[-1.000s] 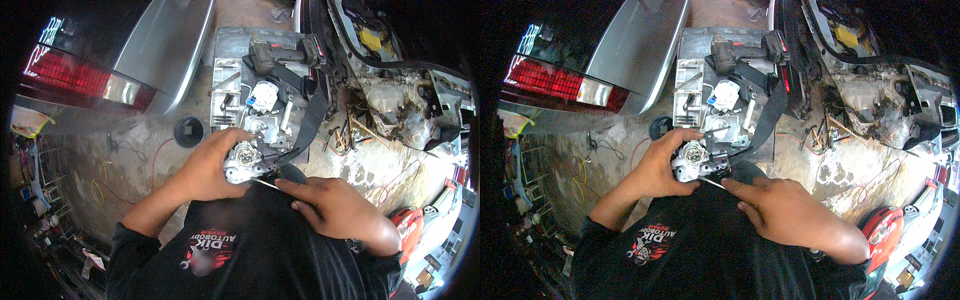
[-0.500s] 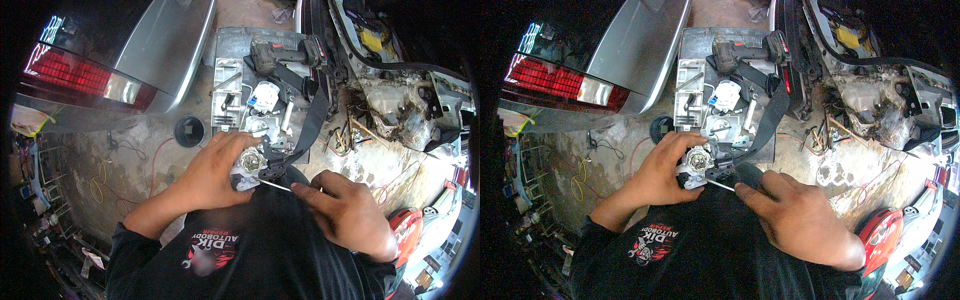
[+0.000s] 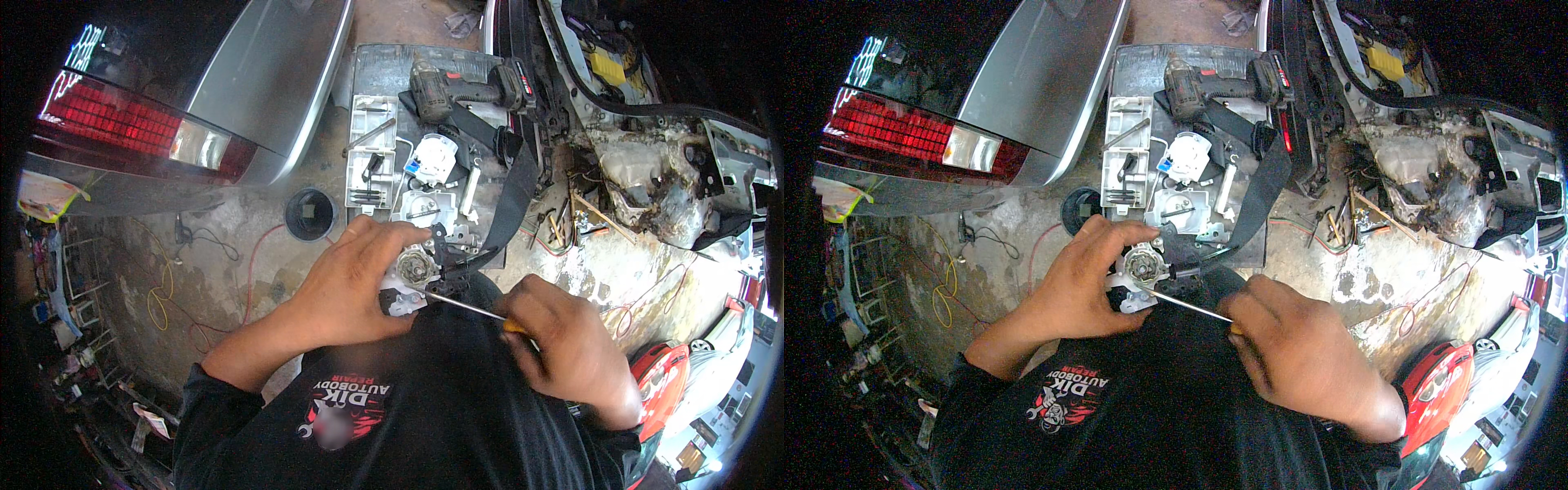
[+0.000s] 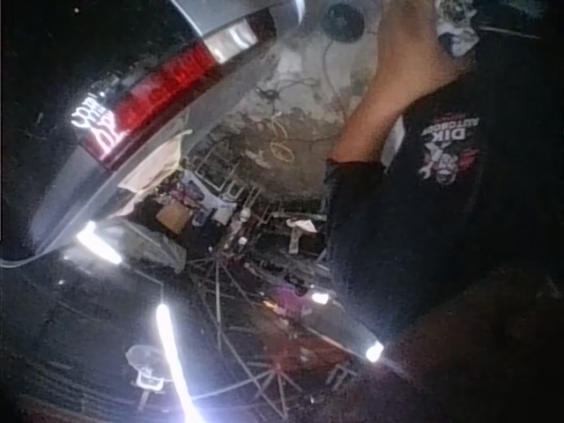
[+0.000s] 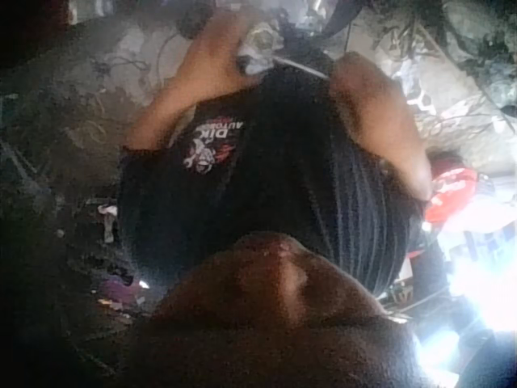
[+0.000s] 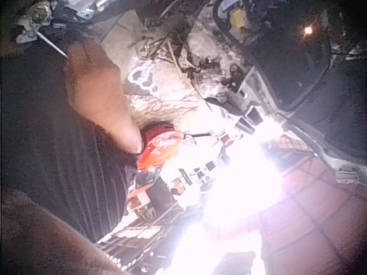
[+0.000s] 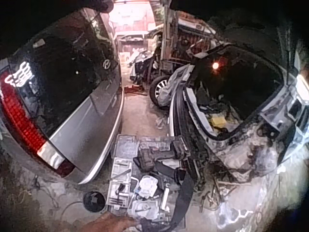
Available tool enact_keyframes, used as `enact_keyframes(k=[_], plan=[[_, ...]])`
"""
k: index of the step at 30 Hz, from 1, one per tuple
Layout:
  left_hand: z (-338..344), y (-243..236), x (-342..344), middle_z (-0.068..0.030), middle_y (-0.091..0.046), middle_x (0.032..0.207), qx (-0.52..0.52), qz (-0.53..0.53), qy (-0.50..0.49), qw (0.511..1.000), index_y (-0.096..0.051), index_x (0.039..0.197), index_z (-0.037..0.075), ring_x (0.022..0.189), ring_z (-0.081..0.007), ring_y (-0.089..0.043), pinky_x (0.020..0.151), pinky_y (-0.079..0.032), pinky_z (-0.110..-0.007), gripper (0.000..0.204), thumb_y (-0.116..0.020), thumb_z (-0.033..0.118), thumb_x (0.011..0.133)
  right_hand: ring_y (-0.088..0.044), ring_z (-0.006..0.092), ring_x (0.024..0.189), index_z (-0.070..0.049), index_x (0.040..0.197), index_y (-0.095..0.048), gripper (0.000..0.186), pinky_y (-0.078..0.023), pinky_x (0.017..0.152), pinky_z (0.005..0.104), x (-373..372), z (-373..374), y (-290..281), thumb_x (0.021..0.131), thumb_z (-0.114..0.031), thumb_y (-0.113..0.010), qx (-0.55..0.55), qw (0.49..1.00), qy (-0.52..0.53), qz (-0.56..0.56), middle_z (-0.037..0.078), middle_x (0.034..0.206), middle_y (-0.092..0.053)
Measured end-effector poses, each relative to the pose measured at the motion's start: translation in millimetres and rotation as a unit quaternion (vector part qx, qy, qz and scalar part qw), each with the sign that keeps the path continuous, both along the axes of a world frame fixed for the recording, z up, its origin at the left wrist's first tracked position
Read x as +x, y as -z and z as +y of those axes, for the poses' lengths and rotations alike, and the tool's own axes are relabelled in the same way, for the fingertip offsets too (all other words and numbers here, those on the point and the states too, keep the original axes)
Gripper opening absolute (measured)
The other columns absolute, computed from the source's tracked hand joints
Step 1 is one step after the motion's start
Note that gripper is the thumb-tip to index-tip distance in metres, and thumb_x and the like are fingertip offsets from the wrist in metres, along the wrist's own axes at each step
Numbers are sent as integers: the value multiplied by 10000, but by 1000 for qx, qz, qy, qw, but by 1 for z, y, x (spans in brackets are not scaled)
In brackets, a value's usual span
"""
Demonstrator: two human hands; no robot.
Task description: The person uses a screwdriver to adjust and assemble components of a car seatbelt retractor mechanism. They manipulate the metal housing and internal parts, then attach a white plastic cover to the assembly.
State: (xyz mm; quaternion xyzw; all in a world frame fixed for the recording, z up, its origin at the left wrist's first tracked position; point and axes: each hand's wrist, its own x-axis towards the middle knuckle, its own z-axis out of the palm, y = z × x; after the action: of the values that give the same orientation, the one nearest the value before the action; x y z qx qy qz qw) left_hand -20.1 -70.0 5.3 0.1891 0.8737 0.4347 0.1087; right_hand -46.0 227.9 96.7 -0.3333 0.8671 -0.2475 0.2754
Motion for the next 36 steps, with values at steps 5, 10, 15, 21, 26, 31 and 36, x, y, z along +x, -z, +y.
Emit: enact_keyframes(k=[5,10,15,21,26,31,36], plan=[[3,-2,-5,-174,-671,1349,0,10,15,1000,-583,1419,78,1202,-417,-619,1047,-519,-503,832,-910,168,659,-701,406,841,-54,1235,-638,420,-583,714,497,1,-25,32,867,-148,-816,-114,990,76,20,172,983,-625],[5,-4,-5,-168,-676,1328,-1,8,13,1000,-601,1395,76,1180,-420,-623,1024,-533,-514,783,-880,184,671,-705,372,820,-69,1143,-681,361,-583,679,467,-3,-59,60,825,-147,-833,-143,980,68,118,137,986,-633],[4,-2,-4,-158,-682,1316,-8,23,6,1000,-605,1397,73,1180,-412,-620,1024,-532,-510,777,-864,194,674,-716,319,827,-52,1089,-671,251,-586,672,410,-16,-62,68,856,-55,-767,-251,961,85,76,146,1060,-673],[-4,4,-2,-174,-680,1350,-2,13,10,1000,-612,1411,46,1218,-399,-626,1075,-516,-487,873,-933,189,612,-738,253,846,-14,1128,-589,206,-548,615,272,-29,-26,52,927,-36,-631,-460,749,300,-370,224,1173,-695],[-8,5,-1,-181,-673,1384,7,2,4,1000,-608,1424,58,1215,-397,-626,1075,-513,-484,899,-945,172,597,-716,227,823,-7,1153,-640,229,-529,654,287,-13,-20,52,928,-30,-673,-441,758,294,-380,163,1098,-705],[-10,8,-3,-162,-665,1410,10,-3,1,1000,-595,1450,95,1205,-388,-627,1074,-510,-476,935,-948,152,587,-653,180,775,-36,1148,-736,285,-502,716,332,4,-22,53,871,-6,-796,-302,910,172,-224,69,922,-668],[-9,4,-5,-141,-665,1403,-3,-25,0,1000,-588,1454,116,1191,-378,-629,1063,-511,-475,937,-945,148,588,-635,170,760,-48,1177,-729,321,-495,707,329,7,-22,57,866,-9,-797,-268,931,178,-174,60,859,-649]])
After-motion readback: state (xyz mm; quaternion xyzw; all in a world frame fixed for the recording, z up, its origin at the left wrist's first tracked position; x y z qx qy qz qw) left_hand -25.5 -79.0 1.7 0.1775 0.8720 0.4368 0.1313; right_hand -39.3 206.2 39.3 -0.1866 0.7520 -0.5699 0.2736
